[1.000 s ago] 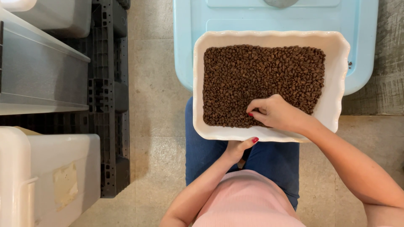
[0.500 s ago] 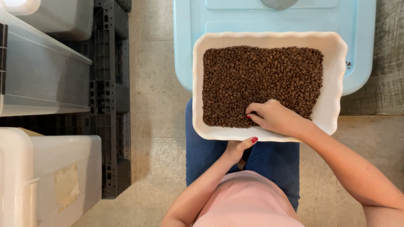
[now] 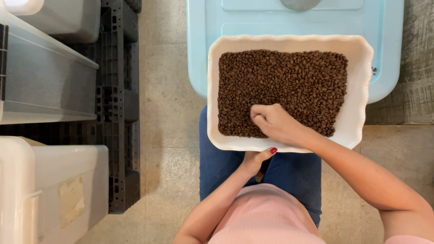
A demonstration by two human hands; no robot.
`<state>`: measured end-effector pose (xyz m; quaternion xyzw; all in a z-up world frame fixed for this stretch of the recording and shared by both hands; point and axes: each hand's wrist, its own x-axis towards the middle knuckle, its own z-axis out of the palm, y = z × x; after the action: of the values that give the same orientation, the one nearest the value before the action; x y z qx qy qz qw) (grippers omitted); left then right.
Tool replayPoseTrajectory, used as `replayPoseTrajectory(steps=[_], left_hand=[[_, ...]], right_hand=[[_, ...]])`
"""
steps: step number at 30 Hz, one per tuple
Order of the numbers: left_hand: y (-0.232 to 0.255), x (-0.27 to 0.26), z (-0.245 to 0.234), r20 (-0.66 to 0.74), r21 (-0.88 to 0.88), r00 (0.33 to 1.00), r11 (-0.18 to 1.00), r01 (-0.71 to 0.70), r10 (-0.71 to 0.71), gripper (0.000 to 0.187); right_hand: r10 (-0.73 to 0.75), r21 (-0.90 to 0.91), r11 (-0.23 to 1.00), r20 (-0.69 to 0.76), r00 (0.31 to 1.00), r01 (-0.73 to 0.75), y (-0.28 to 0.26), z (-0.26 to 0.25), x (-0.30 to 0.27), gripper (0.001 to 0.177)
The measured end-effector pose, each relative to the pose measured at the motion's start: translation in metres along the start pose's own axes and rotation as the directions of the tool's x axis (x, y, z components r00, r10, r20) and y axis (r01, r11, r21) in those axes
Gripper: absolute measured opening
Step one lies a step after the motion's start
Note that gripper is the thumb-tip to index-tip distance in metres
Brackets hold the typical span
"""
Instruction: Manually sorting roasted coffee beans in a tray to remove defects
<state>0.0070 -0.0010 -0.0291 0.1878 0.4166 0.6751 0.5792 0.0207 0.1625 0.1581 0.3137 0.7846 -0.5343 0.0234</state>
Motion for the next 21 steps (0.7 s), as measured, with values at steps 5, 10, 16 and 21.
replayPoseTrajectory(steps=[5,10,16,21], left_hand=[[0.018,0.001,0.003,0.044,0.005,0.998,0.999,-0.044,0.044,0.060],[0.020,0.000,0.003,0.047,0.008,0.997,0.998,-0.055,0.055,0.055],[0.020,-0.001,0.003,0.052,-0.016,0.997,0.998,-0.058,0.058,0.049],[0.014,0.000,0.001,0.054,-0.016,0.996,0.998,-0.067,0.068,0.049]], right_hand=[[-0.145,-0.219,0.961,0.113,0.983,0.167,-0.028,0.013,0.006,0.020],[-0.135,-0.359,0.918,0.120,0.984,0.170,-0.003,0.025,0.021,0.019],[-0.124,-0.453,0.875,0.127,0.984,0.169,0.006,0.031,0.026,0.018],[-0.163,-0.539,0.815,0.138,0.977,0.212,0.029,0.041,0.036,0.023]])
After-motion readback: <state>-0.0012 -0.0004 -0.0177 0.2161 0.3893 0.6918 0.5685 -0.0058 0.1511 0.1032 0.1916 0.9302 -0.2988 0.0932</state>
